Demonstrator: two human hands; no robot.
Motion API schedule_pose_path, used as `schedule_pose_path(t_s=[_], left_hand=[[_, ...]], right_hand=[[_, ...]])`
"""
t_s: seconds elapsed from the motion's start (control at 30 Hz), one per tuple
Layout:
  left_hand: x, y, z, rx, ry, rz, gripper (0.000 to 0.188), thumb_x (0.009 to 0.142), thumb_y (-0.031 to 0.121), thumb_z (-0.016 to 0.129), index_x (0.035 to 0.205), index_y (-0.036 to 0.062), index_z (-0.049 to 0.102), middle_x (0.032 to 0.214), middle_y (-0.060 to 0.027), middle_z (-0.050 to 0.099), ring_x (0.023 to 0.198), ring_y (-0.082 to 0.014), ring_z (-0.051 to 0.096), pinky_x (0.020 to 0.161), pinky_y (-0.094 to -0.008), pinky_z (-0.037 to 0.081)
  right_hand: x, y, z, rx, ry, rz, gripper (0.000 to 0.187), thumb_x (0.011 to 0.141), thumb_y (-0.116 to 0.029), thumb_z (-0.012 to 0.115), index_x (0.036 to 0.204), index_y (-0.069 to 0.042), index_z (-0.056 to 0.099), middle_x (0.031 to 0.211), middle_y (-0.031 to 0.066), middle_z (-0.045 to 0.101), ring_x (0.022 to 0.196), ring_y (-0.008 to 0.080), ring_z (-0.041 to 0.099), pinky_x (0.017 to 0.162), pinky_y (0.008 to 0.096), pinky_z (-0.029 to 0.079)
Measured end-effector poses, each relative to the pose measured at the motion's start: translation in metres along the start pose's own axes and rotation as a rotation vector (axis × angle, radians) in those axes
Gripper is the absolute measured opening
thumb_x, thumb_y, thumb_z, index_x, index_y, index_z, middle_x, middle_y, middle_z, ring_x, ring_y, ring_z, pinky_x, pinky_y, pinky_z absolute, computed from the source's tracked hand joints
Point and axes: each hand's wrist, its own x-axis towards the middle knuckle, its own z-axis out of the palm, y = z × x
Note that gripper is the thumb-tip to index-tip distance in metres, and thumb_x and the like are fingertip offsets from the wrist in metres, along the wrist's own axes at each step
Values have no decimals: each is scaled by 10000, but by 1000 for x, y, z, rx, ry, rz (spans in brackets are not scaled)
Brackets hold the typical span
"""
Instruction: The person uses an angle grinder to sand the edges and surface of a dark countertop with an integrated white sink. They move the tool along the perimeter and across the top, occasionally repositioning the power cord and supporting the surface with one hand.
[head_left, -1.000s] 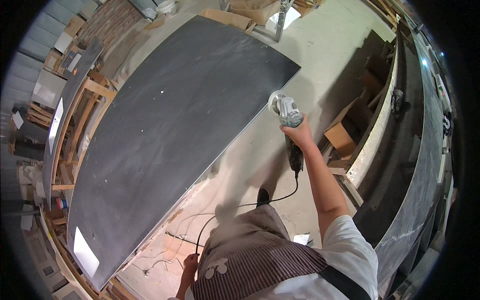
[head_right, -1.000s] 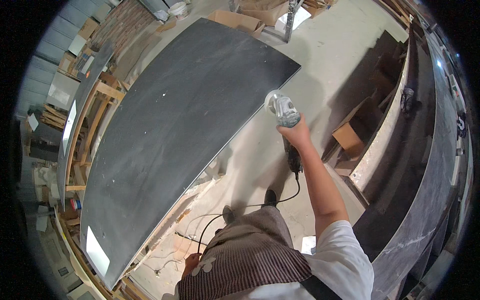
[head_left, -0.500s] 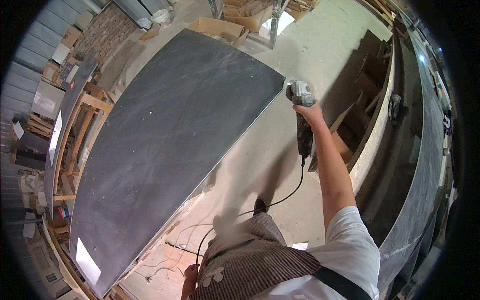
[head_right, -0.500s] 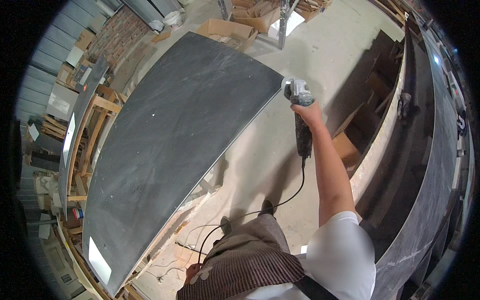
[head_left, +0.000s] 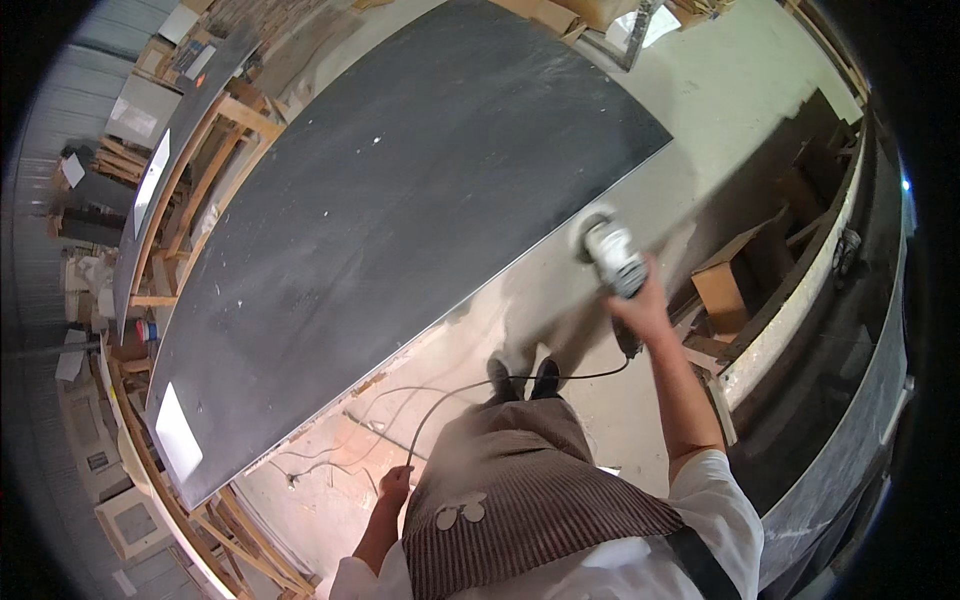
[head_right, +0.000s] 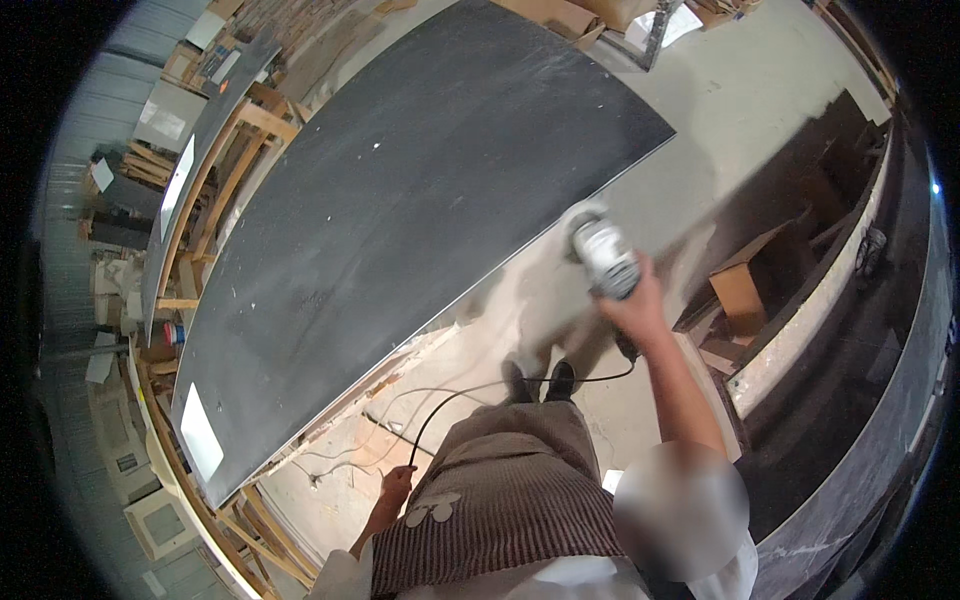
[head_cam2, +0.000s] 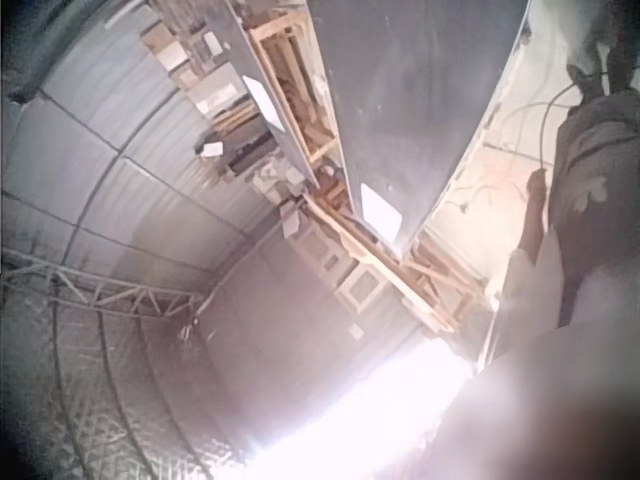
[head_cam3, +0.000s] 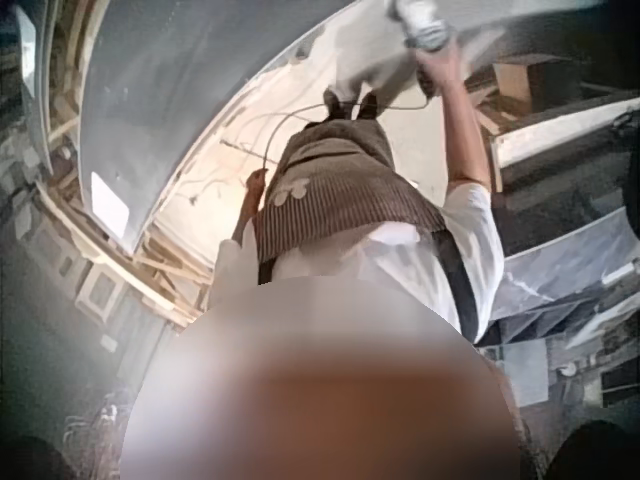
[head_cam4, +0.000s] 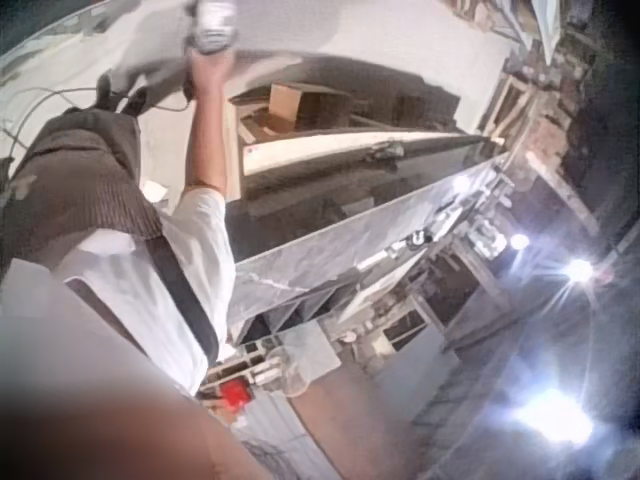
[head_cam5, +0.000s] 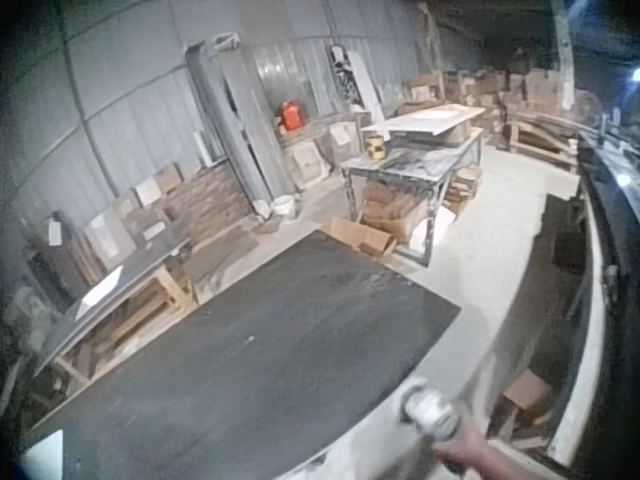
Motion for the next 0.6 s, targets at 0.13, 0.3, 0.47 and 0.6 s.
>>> schedule_pose_path(t_s=[0.13,0.3,0.47,0.6], left_hand=[[25,-5,2,37,-52,-9,426,940,422,594,1132,61,713,950,-132,738,871,-216,694,822,-362,536],[38,-7,3,-77,-97,23,419,950,394,563,1155,57,706,1126,-172,709,1095,-265,663,940,-371,504],[48,-15,-2,-151,-8,197,339,951,317,599,1129,53,717,875,-82,676,796,-178,620,731,-329,486],[46,-15,-8,-137,-37,106,415,939,397,587,1136,54,715,839,-124,717,737,-210,670,741,-368,527]], right_hand=[[-53,-37,64,-254,-285,-156,832,637,-239,846,1356,-122,442,1148,214,658,1080,397,639,908,449,531],[-89,-65,121,-334,-422,-281,779,648,-217,827,1318,-111,444,1115,198,659,1002,420,639,845,488,530],[-104,-77,150,-384,-497,-374,778,653,-221,828,1318,-109,440,1113,200,652,997,423,641,840,490,531],[-113,-81,164,-405,-533,-368,800,643,-227,838,1319,-80,435,1114,209,650,995,414,645,844,487,533]])
